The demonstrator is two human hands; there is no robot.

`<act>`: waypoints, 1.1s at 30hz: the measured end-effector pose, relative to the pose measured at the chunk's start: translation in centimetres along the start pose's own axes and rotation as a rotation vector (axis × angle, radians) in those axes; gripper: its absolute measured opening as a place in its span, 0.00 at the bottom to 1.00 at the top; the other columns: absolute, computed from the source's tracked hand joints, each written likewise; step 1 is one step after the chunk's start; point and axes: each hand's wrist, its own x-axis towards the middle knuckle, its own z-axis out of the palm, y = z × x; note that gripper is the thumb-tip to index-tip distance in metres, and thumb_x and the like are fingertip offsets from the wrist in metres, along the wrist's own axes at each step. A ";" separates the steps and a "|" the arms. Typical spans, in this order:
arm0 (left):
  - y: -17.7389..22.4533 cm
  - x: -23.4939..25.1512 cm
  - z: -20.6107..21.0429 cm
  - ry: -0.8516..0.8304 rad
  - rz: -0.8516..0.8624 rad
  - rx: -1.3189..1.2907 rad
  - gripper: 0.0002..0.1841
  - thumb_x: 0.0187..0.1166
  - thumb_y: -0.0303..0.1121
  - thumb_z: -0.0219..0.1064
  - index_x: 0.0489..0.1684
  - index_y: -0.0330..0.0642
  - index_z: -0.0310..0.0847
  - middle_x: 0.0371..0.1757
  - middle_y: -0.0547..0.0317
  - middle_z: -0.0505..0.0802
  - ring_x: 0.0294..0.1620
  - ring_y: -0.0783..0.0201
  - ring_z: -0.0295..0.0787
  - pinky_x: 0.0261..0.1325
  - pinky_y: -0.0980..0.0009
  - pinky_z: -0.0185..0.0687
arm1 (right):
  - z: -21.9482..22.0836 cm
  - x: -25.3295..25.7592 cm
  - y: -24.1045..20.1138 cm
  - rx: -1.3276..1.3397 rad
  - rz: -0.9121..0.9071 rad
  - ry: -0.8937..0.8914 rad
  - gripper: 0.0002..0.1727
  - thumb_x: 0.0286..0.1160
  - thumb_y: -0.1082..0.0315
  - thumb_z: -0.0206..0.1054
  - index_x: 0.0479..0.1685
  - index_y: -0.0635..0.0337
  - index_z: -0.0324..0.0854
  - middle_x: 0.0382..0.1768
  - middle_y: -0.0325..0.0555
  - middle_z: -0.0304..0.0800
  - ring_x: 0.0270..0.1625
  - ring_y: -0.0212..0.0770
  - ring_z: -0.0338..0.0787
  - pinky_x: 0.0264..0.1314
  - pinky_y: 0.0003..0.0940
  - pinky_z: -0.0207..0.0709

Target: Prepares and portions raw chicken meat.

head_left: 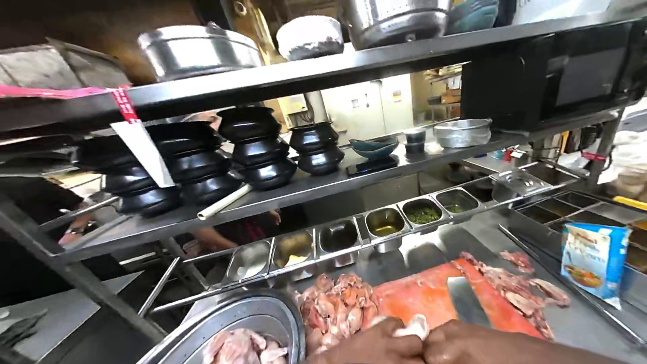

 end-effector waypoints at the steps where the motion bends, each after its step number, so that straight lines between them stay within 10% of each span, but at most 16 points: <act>1: -0.6 -0.3 -0.1 -0.003 -0.019 0.024 0.11 0.84 0.40 0.62 0.37 0.47 0.88 0.39 0.55 0.93 0.52 0.50 0.90 0.56 0.52 0.84 | 0.0 -0.1 0.7 -0.019 0.005 0.030 0.15 0.77 0.58 0.67 0.46 0.63 0.87 0.49 0.56 0.91 0.55 0.53 0.90 0.58 0.54 0.83; 7: -3.9 -4.4 2.0 0.010 -0.260 0.085 0.09 0.68 0.42 0.70 0.27 0.47 0.85 0.33 0.59 0.92 0.47 0.50 0.92 0.41 0.52 0.88 | 0.0 -5.0 6.3 0.198 0.197 0.458 0.23 0.70 0.61 0.72 0.64 0.62 0.85 0.67 0.46 0.87 0.71 0.37 0.84 0.78 0.40 0.77; 10: -4.1 -6.4 4.0 -0.015 -0.380 0.031 0.12 0.64 0.45 0.72 0.29 0.46 0.85 0.35 0.57 0.93 0.49 0.48 0.92 0.39 0.49 0.88 | 1.9 -8.0 7.4 0.383 0.371 0.733 0.27 0.62 0.65 0.75 0.66 0.51 0.84 0.61 0.31 0.91 0.62 0.27 0.88 0.68 0.33 0.85; 17: -5.4 -13.2 4.3 -0.151 -0.732 -0.011 0.14 0.61 0.42 0.75 0.34 0.40 0.90 0.42 0.51 0.96 0.55 0.44 0.92 0.51 0.42 0.87 | 1.6 -17.8 8.5 0.436 0.864 1.320 0.28 0.60 0.70 0.63 0.67 0.58 0.75 0.44 0.38 0.92 0.41 0.30 0.92 0.42 0.32 0.90; 22: -8.5 -14.3 5.8 -0.420 -0.809 0.073 0.16 0.65 0.44 0.73 0.44 0.43 0.91 0.48 0.53 0.95 0.61 0.46 0.90 0.52 0.43 0.86 | 1.6 -14.6 7.1 0.562 0.888 1.297 0.25 0.63 0.77 0.62 0.66 0.58 0.76 0.43 0.40 0.92 0.40 0.33 0.92 0.42 0.33 0.89; 27: -10.8 -11.5 10.7 -0.614 -1.197 -0.016 0.35 0.73 0.45 0.75 0.84 0.60 0.73 0.91 0.50 0.68 0.92 0.36 0.55 0.83 0.26 0.53 | 4.9 -7.0 10.3 0.920 0.946 1.004 0.26 0.71 0.75 0.62 0.72 0.53 0.72 0.45 0.43 0.90 0.43 0.37 0.90 0.47 0.37 0.88; 30: -9.0 -7.5 13.2 -0.418 -1.218 -0.242 0.36 0.73 0.42 0.75 0.86 0.54 0.69 0.85 0.45 0.75 0.82 0.38 0.73 0.74 0.31 0.72 | 7.4 -5.9 14.8 0.330 1.294 0.660 0.36 0.68 0.58 0.80 0.75 0.61 0.73 0.61 0.60 0.87 0.58 0.57 0.90 0.59 0.60 0.84; 33: -7.2 -4.7 17.6 -0.231 -1.242 -0.602 0.38 0.81 0.50 0.69 0.90 0.45 0.61 0.81 0.41 0.79 0.77 0.42 0.80 0.77 0.37 0.76 | 9.3 -8.3 14.7 -0.107 1.398 0.605 0.33 0.73 0.48 0.74 0.72 0.59 0.78 0.69 0.65 0.82 0.69 0.67 0.84 0.66 0.71 0.78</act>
